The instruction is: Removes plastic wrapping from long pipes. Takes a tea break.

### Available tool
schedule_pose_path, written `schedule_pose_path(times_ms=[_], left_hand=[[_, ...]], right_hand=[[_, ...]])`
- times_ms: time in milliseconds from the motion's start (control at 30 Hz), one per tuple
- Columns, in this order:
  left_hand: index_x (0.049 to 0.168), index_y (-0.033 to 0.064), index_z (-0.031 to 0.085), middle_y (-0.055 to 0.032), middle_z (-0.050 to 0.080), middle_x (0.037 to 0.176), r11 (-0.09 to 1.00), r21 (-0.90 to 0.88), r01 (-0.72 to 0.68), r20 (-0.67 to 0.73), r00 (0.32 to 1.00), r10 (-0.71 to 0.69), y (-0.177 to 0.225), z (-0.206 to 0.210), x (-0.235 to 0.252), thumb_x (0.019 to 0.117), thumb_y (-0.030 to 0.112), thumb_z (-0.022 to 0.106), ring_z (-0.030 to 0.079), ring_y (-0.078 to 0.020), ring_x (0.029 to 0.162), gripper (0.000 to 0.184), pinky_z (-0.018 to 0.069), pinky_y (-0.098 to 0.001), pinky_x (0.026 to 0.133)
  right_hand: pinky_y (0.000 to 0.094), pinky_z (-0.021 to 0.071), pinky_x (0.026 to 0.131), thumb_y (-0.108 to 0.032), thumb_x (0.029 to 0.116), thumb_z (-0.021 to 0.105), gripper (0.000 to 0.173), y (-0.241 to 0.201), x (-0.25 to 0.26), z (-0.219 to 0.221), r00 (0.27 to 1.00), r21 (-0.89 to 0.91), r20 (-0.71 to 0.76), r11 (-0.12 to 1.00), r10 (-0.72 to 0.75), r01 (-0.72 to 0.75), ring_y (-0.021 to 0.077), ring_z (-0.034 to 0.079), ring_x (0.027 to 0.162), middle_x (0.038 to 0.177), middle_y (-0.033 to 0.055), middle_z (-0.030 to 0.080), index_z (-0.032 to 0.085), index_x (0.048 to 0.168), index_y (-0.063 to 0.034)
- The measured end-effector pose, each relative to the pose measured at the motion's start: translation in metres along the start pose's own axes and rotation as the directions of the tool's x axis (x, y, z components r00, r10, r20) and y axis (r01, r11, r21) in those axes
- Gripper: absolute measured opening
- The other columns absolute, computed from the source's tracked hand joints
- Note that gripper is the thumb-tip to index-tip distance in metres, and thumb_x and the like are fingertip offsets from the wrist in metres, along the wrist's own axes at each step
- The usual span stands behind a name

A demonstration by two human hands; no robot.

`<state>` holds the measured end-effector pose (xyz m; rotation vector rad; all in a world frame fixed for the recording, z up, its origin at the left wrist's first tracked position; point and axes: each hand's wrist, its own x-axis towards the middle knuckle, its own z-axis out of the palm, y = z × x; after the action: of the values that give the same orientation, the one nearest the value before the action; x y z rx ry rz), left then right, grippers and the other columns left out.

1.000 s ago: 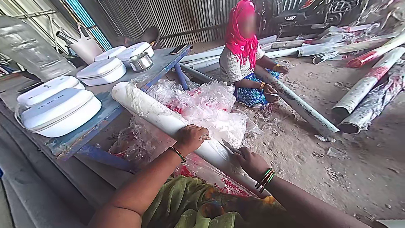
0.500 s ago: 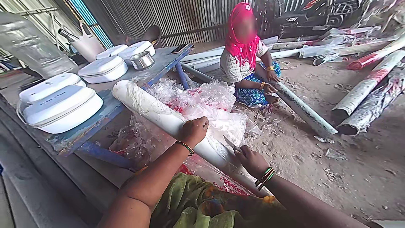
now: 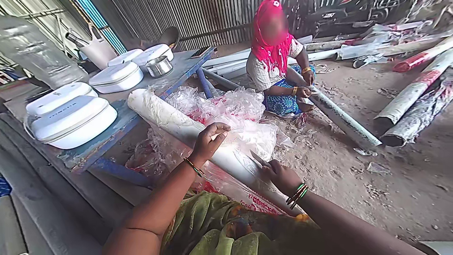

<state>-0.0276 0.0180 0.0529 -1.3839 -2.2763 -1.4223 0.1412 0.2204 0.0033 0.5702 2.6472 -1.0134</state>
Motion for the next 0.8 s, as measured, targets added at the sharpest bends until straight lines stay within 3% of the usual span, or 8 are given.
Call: schedule_pose_path(times_ms=[67, 167, 267, 333, 467, 633, 700, 800], left_hand=[[0.118, -0.0047, 0.066, -0.017, 0.07, 0.12, 0.992, 0.101, -0.081, -0.007, 0.997, 0.082, 0.002, -0.006, -0.003, 0.0998, 0.017, 0.056, 0.066, -0.0193, 0.114, 0.03, 0.0509, -0.0352, 0.102], [0.118, -0.0037, 0.067, -0.0168, 0.071, 0.118, 0.984, 0.155, -0.091, -0.048, 0.994, 0.1, 0.005, -0.014, -0.006, 0.1006, 0.019, 0.055, 0.067, -0.0184, 0.11, 0.031, 0.0522, -0.0333, 0.098], [0.118, -0.0045, 0.066, -0.015, 0.07, 0.117, 0.995, 0.092, -0.032, -0.161, 0.986, 0.046, -0.001, -0.022, -0.007, 0.1023, 0.019, 0.053, 0.068, -0.0144, 0.107, 0.031, 0.056, -0.0305, 0.093], [0.117, -0.0056, 0.065, -0.0141, 0.07, 0.114, 0.999, 0.037, -0.001, -0.292, 0.956, 0.012, -0.01, -0.028, -0.009, 0.103, 0.016, 0.052, 0.066, -0.0112, 0.106, 0.029, 0.0532, -0.029, 0.096], [0.115, -0.0049, 0.067, -0.0147, 0.07, 0.112, 0.997, 0.043, 0.064, -0.55, 0.834, -0.03, -0.02, -0.049, -0.014, 0.1032, 0.015, 0.051, 0.065, -0.0123, 0.108, 0.028, 0.0497, -0.0295, 0.099], [0.128, -0.0044, 0.06, -0.0223, 0.061, 0.13, 0.981, -0.08, 0.176, -0.787, 0.593, -0.171, -0.055, -0.078, -0.02, 0.1011, 0.018, 0.056, 0.057, -0.0238, 0.122, 0.036, 0.0454, -0.0338, 0.104], [0.14, -0.0063, 0.049, -0.0252, 0.054, 0.138, 0.944, -0.27, 0.188, -0.801, 0.501, -0.328, -0.073, -0.08, -0.026, 0.0993, 0.019, 0.06, 0.055, -0.0247, 0.127, 0.049, 0.0453, -0.0332, 0.106], [0.147, -0.0033, 0.041, -0.0229, 0.056, 0.138, 0.852, -0.463, 0.245, -0.698, 0.492, -0.521, -0.087, -0.08, -0.034, 0.1016, 0.027, 0.061, 0.058, -0.0238, 0.125, 0.058, 0.0478, -0.0362, 0.105]], right_hand=[[0.0587, 0.0453, 0.097, -0.039, 0.1112, 0.039, 0.05, -0.002, 0.001, -0.001, 1.0, 0.001, -0.002, 1.0, -0.003, 0.003, 0.0435, 0.062, 0.116, 0.119, 0.0286, 0.065, 0.051, 0.137, 0.002], [0.0593, 0.0452, 0.097, -0.038, 0.1114, 0.038, 0.05, -0.002, 0.001, -0.001, 1.0, 0.007, 0.001, 1.0, -0.003, 0.003, 0.044, 0.062, 0.115, 0.119, 0.0293, 0.064, 0.05, 0.138, 0.0023], [0.0605, 0.0461, 0.095, -0.04, 0.111, 0.038, 0.051, 0.002, 0.003, 0.001, 1.0, 0.004, -0.029, 1.0, -0.003, 0.003, 0.0445, 0.063, 0.112, 0.116, 0.0289, 0.065, 0.051, 0.138, 0.0014], [0.0615, 0.0462, 0.093, -0.04, 0.1105, 0.04, 0.05, 0.003, 0.004, 0.004, 0.998, 0.006, -0.063, 1.0, -0.01, 0.01, 0.0448, 0.064, 0.11, 0.114, 0.0287, 0.065, 0.052, 0.137, 0.0012], [0.0639, 0.0467, 0.088, -0.035, 0.1097, 0.044, 0.046, 0.007, 0.007, 0.012, 0.988, 0.006, -0.15, 0.999, -0.045, 0.047, 0.0463, 0.065, 0.102, 0.108, 0.0294, 0.067, 0.056, 0.133, 0.0029], [0.0586, 0.0474, 0.081, -0.032, 0.1079, 0.049, 0.042, 0.018, 0.017, 0.019, 0.97, 0.062, -0.234, 0.994, -0.074, 0.091, 0.0359, 0.064, 0.088, 0.098, 0.0239, 0.066, 0.059, 0.126, 0.0049], [0.0514, 0.0488, 0.081, -0.028, 0.1073, 0.05, 0.041, 0.021, 0.021, 0.022, 0.962, 0.134, -0.262, 0.985, -0.073, 0.111, 0.0283, 0.063, 0.086, 0.099, 0.021, 0.067, 0.058, 0.126, 0.0067], [0.0395, 0.0518, 0.082, -0.024, 0.1061, 0.05, 0.04, 0.023, 0.026, 0.025, 0.956, 0.265, -0.289, 0.955, -0.051, 0.131, 0.0182, 0.064, 0.087, 0.104, 0.0181, 0.068, 0.055, 0.126, 0.0095]])
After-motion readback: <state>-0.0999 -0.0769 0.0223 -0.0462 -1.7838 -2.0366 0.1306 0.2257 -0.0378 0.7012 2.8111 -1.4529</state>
